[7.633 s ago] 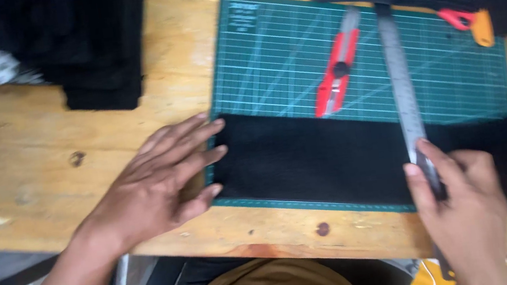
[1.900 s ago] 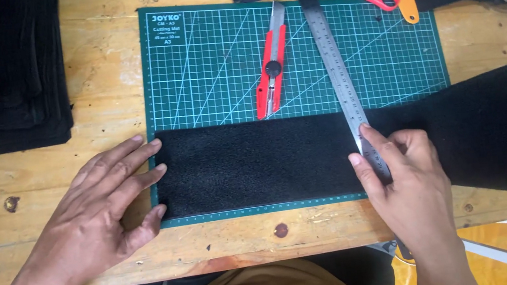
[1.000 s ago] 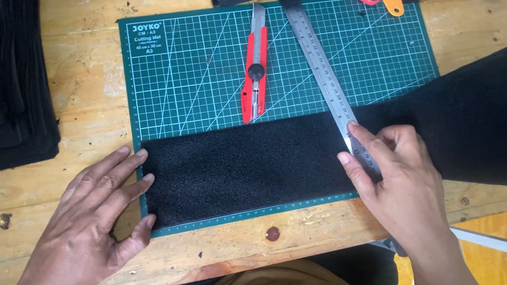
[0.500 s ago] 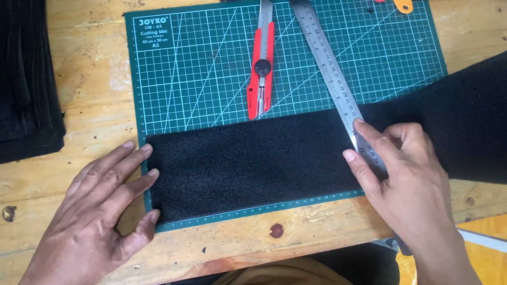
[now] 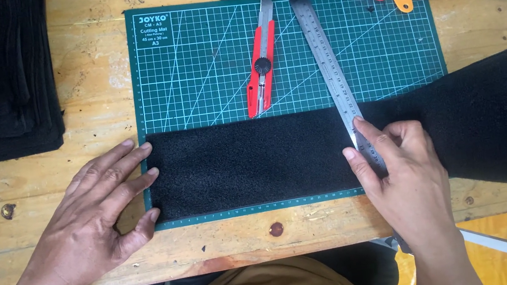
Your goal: The person measures and cuts a piece of black fabric on a green cutting mat using a metal ruler and a red utility knife. They align the ruler along the fabric, make a straight cut, and then reposition the ruler to measure and cut another section.
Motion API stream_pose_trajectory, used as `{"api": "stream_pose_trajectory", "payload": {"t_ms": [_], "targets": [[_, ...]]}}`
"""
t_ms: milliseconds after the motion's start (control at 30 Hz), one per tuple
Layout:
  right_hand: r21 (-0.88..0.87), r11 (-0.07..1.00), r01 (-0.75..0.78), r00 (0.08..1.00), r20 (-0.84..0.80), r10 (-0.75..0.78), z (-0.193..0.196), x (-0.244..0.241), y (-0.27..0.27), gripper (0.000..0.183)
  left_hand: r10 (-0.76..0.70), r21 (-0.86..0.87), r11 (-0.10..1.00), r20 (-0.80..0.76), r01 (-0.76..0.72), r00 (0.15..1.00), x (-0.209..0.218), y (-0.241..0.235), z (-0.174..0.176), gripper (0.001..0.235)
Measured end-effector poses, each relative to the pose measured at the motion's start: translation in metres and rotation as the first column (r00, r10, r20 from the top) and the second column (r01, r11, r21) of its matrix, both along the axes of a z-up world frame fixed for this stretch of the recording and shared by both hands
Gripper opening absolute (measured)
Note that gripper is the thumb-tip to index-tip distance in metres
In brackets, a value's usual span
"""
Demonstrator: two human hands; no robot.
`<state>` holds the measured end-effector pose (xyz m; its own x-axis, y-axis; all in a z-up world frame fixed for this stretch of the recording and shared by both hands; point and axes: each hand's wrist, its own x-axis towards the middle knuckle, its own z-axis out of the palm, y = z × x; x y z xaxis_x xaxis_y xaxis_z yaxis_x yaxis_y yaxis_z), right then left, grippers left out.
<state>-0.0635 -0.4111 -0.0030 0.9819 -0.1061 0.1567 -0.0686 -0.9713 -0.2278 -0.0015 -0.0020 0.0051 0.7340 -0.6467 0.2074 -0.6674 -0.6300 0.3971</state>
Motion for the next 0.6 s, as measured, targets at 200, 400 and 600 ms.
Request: {"api": "stream_pose_trajectory", "payload": {"t_ms": [200, 400, 600], "targets": [[0.005, 1.0, -0.007, 1.0, 0.012, 0.007, 0.0, -0.001, 0.001, 0.047, -0.002, 0.001, 1.0, -0.007, 0.002, 1.0, 0.0, -0.001, 0.002, 0.046], [-0.047, 0.999, 0.01, 1.0, 0.018, -0.009, -0.002, -0.004, 0.001, 0.045, -0.006, -0.028, 1.0, -0.024, 0.006, 1.0, 0.001, 0.0, 0.008, 0.048], [-0.083, 0.997, 0.001, 0.999, 0.038, 0.002, -0.009, -0.007, -0.003, 0.047, -0.032, -0.059, 0.998, 0.009, 0.033, 0.999, 0.002, 0.001, 0.009, 0.044]]}}
